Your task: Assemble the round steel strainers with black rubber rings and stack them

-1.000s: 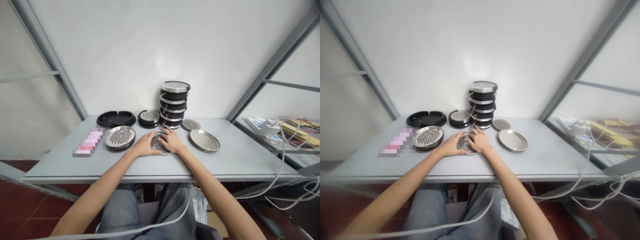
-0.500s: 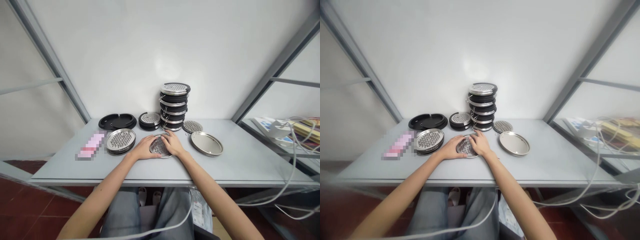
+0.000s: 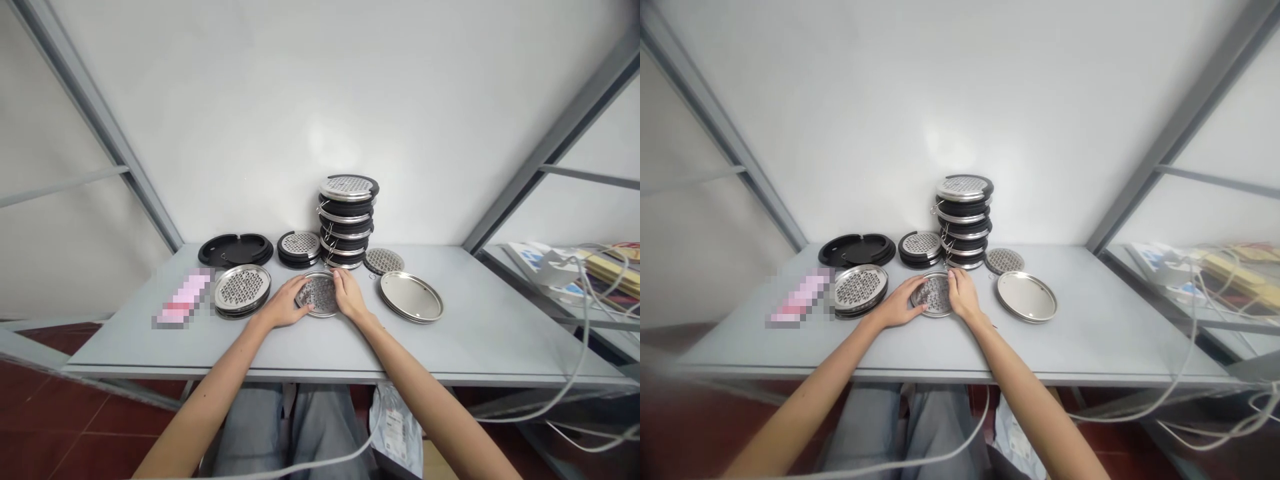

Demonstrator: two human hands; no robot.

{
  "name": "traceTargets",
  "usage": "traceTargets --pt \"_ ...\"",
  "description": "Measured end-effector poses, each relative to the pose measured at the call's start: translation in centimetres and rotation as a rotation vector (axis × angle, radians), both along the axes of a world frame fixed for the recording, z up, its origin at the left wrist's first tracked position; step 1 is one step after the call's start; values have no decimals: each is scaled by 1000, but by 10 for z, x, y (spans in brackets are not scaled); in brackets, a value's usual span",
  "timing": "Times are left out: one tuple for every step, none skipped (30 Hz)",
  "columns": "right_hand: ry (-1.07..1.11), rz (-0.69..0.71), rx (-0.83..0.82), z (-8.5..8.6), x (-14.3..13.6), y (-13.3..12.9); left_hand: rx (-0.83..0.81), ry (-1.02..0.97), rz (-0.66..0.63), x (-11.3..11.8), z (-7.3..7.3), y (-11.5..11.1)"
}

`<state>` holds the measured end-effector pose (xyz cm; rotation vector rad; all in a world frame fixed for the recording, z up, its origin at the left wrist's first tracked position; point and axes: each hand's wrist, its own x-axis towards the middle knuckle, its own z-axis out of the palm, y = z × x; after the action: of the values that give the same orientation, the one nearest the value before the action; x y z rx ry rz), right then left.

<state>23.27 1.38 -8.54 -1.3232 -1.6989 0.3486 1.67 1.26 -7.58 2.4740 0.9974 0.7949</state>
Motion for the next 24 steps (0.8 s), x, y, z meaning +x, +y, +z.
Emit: traceTargets --pt "3 -4 -1 0 0 0 -7 12 0 0 1 0" --pt "8 -6 -1 0 0 0 -17 25 1 0 1 -1" --pt "13 -8 2 1 0 0 -27 36 4 0 2 -1" --pt "19 -10 5 1 0 0 -38 45 8 -1 2 -2" --pt "25 -10 9 2 1 0 -47 50 11 -1 2 -2" --pt "31 -11 14 2 2 0 -54 50 12 -1 2 -2" --pt "36 -11 19 3 3 0 -57 49 12 -1 2 -2" --pt "41 -9 18 3 4 0 -57 47 9 -1 2 -2" --pt "48 -8 11 4 5 -1 -56 47 5 -1 1 -2" --pt "53 -5 -6 4 6 -1 -51 47 1 -2 1 -2" --pt "55 1 -28 5 7 -2 -46 47 -4 -2 0 -2" --pt "53 9 -53 5 8 -2 -40 47 -9 -2 0 -2" --pt "46 18 -74 4 9 -3 -33 46 -14 -3 0 -2" --pt "37 22 -89 4 9 -3 -27 45 -19 -3 0 -2" --pt "25 22 -94 4 10 -3 -24 44 -25 -3 0 -2" --pt "11 18 -94 3 10 -4 -22 45 -30 -3 0 -2" --pt "0 11 -92 2 10 -4 -22 47 -35 -3 0 -2" --pt "-10 4 -90 2 11 -3 -22 50 -39 -3 0 -2" --pt "-18 -1 -88 2 11 -3 -24 53 -41 -3 1 -2" --pt "-26 -1 -86 2 12 -3 -26 55 -40 -3 1 -1" --pt "-32 0 -84 2 12 -3 -29 58 -38 -3 1 -1" --pt "-38 2 -84 2 12 -3 -34 59 -34 -3 1 -1" --pt "-42 4 -85 3 13 -3 -41 59 -29 -3 1 -1" --pt "-46 5 -88 4 13 -3 -49 59 -22 -2 0 0"
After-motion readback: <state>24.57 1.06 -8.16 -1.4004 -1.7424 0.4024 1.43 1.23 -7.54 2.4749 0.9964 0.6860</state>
